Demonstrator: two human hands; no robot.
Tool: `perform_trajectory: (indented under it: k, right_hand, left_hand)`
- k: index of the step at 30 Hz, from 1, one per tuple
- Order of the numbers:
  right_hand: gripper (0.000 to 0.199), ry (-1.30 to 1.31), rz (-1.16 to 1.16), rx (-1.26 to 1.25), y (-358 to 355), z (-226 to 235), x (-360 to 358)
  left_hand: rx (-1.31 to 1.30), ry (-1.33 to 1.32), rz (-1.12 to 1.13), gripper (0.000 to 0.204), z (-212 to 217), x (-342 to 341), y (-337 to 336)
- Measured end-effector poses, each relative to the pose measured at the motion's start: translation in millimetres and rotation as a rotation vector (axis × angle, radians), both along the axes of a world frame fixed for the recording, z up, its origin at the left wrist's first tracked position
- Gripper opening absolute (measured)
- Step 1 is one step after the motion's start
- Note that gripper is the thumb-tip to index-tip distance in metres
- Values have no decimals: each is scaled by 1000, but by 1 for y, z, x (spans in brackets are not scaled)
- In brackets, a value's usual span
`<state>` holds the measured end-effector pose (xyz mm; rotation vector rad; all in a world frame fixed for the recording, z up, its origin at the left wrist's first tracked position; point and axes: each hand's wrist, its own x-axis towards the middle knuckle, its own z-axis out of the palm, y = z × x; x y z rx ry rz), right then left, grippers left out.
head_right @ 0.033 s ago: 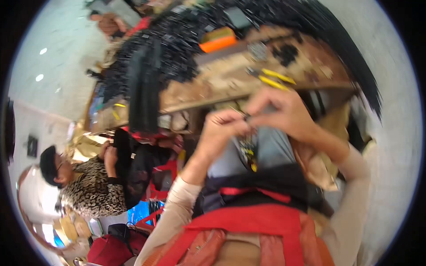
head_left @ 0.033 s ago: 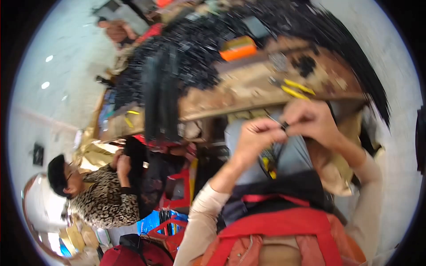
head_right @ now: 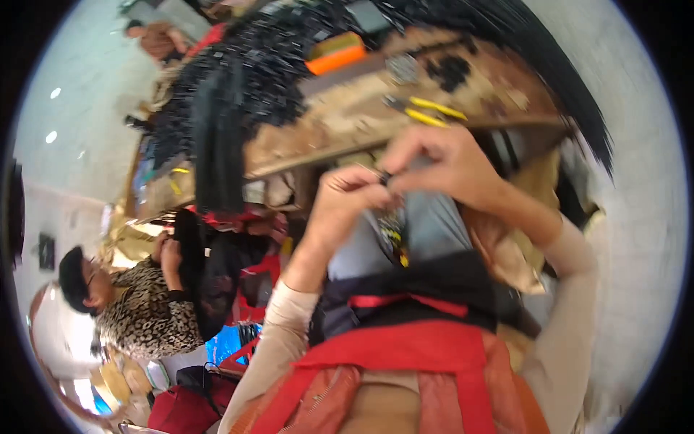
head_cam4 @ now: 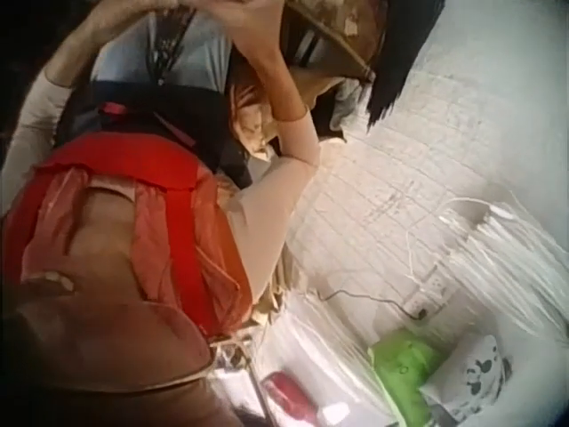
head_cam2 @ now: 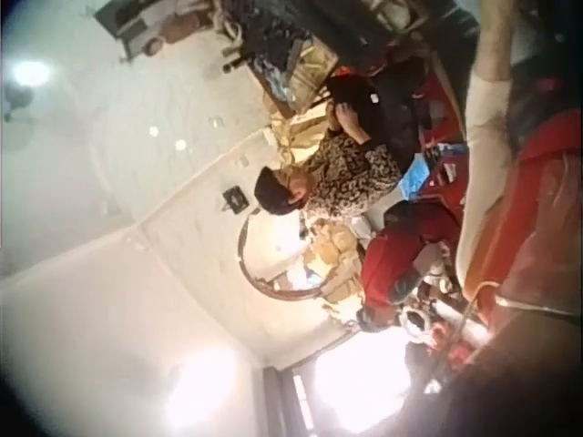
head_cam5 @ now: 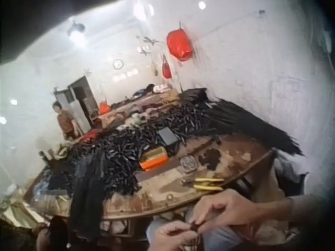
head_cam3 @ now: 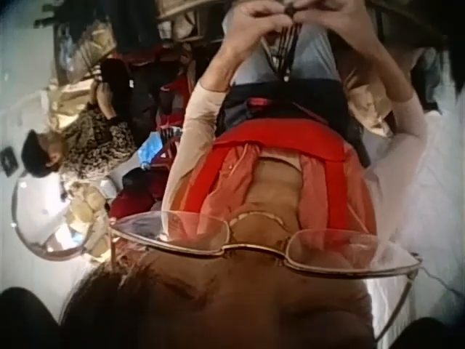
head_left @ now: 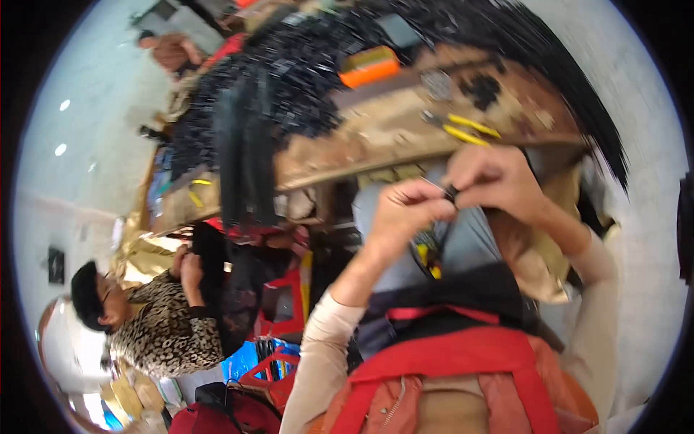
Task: Assembling small components or connectors onto a bundle of black cables at a production workbench.
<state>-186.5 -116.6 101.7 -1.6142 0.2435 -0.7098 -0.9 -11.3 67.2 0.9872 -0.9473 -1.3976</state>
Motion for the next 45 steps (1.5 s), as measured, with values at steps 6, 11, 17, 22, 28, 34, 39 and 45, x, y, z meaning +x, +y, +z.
perform_trajectory:
  k: [6, 11, 17, 22, 28, 34, 39, 45]
  right_hand:
    - [19, -69, 80, -32, -17, -19, -5]
    - [21, -126, -109, 38, -2, -28, -7]
    - [29, -205, -369, -65, 35, -33, 37]
    - [17, 134, -163, 189, 41, -75, 45]
    - [11, 93, -140, 243, 54, -74, 62]
    - [12, 170, -228, 173, 59, -65, 67]
    - [15, 140, -232, 255, 52, -79, 75]
    - [17, 254, -266, 127, 53, -71, 78]
  left_hand:
    - [23, 292, -153, 12, -20, -4, -26]
    - [-154, -119, 198, 16, -21, -24, -10]
    - [-194, -579, 546, 26, -10, -27, 14]
    - [-285, -108, 423, 43, 6, 11, 15]
    - [-353, -102, 380, 51, -11, 44, 13]
    - [-336, -147, 394, 38, -1, 43, 14]
    - [-285, -197, 393, 36, 4, 36, 14]
    - [-253, -275, 538, 32, 6, 18, 17]
